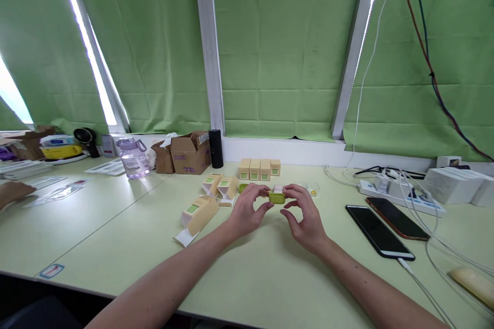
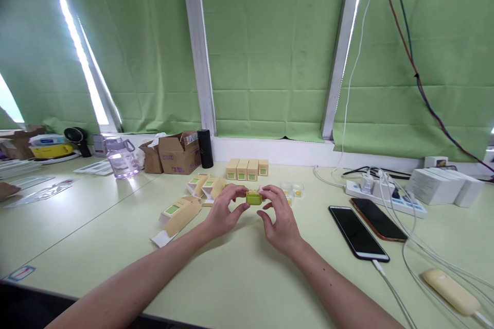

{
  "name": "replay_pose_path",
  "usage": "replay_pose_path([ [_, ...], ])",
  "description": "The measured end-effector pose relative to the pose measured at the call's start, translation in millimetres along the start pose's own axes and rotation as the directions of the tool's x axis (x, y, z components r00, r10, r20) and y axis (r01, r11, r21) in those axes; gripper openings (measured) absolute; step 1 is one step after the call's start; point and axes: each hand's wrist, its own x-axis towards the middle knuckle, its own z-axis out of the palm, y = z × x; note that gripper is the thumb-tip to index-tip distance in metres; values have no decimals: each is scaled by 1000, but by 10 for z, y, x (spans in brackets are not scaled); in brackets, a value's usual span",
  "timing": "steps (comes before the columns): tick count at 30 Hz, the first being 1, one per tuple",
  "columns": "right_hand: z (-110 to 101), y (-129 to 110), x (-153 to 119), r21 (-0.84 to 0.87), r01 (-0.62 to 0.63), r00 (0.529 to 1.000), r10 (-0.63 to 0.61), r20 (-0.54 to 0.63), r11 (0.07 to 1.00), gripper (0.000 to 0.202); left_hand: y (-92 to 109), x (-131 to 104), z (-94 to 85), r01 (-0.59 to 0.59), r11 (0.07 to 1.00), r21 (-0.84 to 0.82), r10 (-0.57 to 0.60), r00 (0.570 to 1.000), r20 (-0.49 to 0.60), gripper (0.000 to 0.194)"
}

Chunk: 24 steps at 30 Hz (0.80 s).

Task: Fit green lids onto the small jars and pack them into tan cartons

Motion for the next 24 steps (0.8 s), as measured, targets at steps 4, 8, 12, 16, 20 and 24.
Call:
replay_pose_path([
  [4, 8, 10, -10, 8, -8, 1000, 8, -4, 1000, 45, 1, 11, 5, 63, 998, -26, -63, 998, -4, 22],
  [8, 10, 9, -20, -19, -11, 1000, 11, 4, 1000, 45, 4, 27, 3, 107, 994, -21, -108, 994, -7, 15],
  [12, 24, 9, -19, -39, -18, 1000, 19, 21, 999, 45, -6, 35, 16, 164, 986, -24, -164, 986, -5, 14],
  [16, 37, 21, -17, -25, -28, 999, 29, 23, 999, 42, -13, 45, 35, 211, 976, -46, -212, 977, -4, 20],
  [20, 39, 37, -28, -15, -59, 996, 60, 60, 998, 41, -5, 59, 32, 230, 972, -47, -230, 973, 11, 29],
  [24, 37, 48, -38, -39, -60, 995, 63, 82, 997, 43, 12, 69, 15, 230, 973, -22, -229, 973, 31, 36],
])
